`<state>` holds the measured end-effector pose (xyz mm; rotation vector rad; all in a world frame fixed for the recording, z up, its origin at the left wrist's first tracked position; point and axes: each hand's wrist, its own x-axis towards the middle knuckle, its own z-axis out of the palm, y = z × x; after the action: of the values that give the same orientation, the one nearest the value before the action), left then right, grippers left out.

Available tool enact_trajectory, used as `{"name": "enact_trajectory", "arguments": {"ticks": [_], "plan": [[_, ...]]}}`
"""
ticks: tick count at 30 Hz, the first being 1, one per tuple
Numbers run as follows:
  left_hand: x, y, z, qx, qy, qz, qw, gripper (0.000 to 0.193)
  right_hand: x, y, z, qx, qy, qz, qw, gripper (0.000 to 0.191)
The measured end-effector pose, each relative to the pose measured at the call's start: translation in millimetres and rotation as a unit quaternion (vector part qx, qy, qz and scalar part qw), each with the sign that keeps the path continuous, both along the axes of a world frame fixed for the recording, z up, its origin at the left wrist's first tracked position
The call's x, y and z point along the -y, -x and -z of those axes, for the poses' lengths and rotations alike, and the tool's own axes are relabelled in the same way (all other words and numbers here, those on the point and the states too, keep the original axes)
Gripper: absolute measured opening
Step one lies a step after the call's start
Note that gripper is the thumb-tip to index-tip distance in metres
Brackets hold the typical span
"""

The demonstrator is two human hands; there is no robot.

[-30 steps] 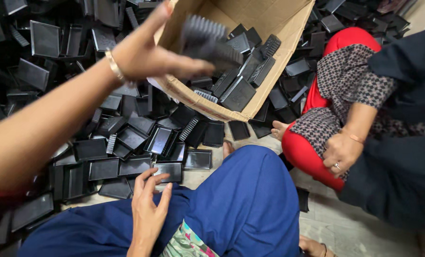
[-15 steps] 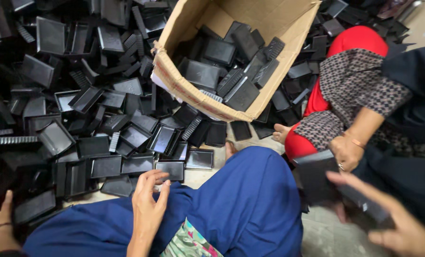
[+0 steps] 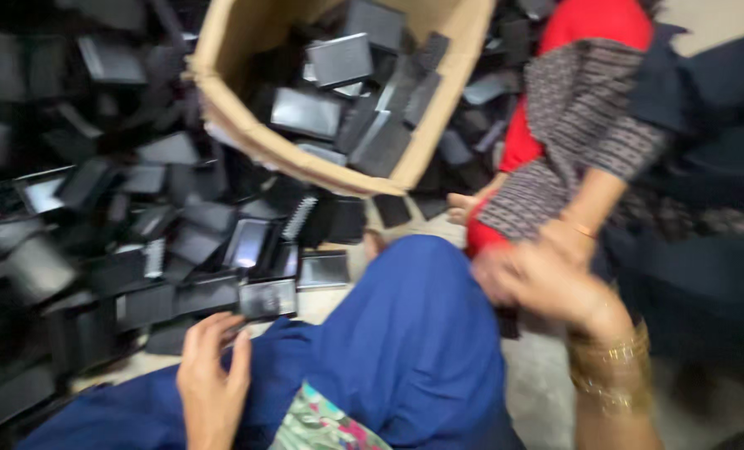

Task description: The person sits on the floor and sorts small black plastic components by hand, picking them from a large pile and placing them into a cardboard box. A second person works alongside, also sorting the same items.

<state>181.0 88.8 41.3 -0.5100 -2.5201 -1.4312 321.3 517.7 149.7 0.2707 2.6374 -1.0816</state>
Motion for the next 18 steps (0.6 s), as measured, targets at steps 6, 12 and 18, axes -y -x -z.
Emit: {"name": "enact_trajectory", "arguments": {"ticks": [6,12,18], "plan": [[16,21,-37,0.006,0.012,-0.078,0.997,0.015,13,-68,131,0.110,-0.078,-0.004,0.991,0.020],[45,43,-50,0.022,0.021,-0.127,0.991,0.018,-14,57,133,0.013,-0.106,0.015,0.994,0.026],[4,56,9,-0.013,0.165,-0.001,0.986,0.029,14,132,64,-0.063,-0.108,0.034,0.992,0.032]]}}
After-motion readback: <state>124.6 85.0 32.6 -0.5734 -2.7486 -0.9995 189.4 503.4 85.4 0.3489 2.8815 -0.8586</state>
